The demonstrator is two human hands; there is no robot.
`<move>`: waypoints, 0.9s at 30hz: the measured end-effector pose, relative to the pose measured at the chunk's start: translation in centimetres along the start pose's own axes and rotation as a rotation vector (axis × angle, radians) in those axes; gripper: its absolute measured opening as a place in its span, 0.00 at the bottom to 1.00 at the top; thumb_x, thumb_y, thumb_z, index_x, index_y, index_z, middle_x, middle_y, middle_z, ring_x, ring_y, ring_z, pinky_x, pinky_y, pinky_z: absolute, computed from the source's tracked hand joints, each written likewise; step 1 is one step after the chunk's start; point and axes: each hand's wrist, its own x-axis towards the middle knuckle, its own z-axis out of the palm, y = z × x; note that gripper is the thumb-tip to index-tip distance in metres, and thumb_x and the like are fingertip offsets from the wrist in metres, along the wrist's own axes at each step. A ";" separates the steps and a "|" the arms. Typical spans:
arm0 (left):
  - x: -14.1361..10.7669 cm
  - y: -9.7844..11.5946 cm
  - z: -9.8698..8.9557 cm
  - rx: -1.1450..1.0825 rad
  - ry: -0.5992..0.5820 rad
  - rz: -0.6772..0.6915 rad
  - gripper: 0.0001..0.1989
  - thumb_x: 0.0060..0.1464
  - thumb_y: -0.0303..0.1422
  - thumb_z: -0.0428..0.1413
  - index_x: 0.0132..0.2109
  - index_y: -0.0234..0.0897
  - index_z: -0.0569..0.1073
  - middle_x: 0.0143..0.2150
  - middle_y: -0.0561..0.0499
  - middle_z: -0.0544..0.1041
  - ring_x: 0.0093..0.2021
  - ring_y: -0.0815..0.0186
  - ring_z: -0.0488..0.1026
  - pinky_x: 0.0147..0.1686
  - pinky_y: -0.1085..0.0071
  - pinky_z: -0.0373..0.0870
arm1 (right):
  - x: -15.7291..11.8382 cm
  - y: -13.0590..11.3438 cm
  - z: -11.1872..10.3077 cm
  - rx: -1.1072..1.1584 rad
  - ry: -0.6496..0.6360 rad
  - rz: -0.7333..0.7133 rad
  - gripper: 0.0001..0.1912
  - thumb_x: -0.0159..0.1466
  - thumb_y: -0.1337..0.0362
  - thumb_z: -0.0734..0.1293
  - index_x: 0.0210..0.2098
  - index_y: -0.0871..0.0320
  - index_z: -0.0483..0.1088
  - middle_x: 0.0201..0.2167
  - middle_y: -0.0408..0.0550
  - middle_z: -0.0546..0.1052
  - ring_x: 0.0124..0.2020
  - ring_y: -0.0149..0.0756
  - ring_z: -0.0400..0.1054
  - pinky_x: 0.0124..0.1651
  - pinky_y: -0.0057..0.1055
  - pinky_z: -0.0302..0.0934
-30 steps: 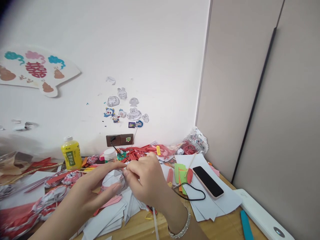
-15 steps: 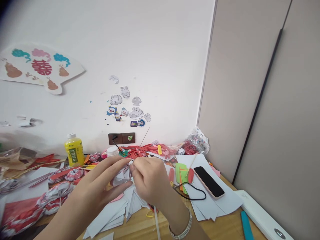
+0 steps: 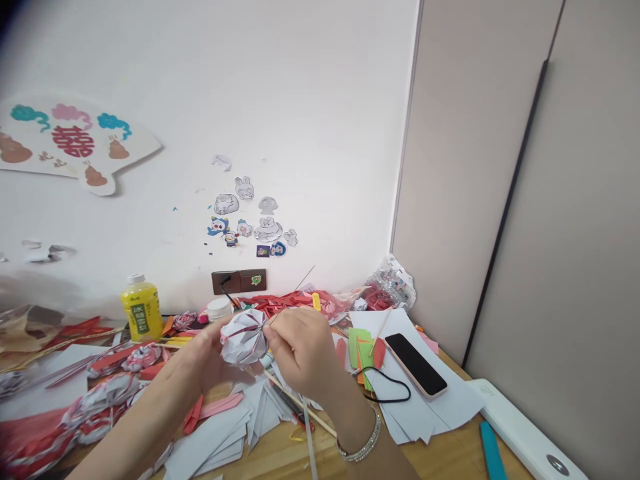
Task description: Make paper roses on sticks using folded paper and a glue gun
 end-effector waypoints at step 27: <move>-0.4 -0.2 0.3 0.093 0.111 0.244 0.21 0.49 0.38 0.60 0.51 0.49 0.66 0.51 0.52 0.72 0.53 0.60 0.70 0.48 0.66 0.71 | 0.6 -0.5 -1.0 0.398 -0.170 0.414 0.15 0.63 0.64 0.60 0.21 0.57 0.56 0.19 0.38 0.58 0.22 0.28 0.52 0.25 0.26 0.48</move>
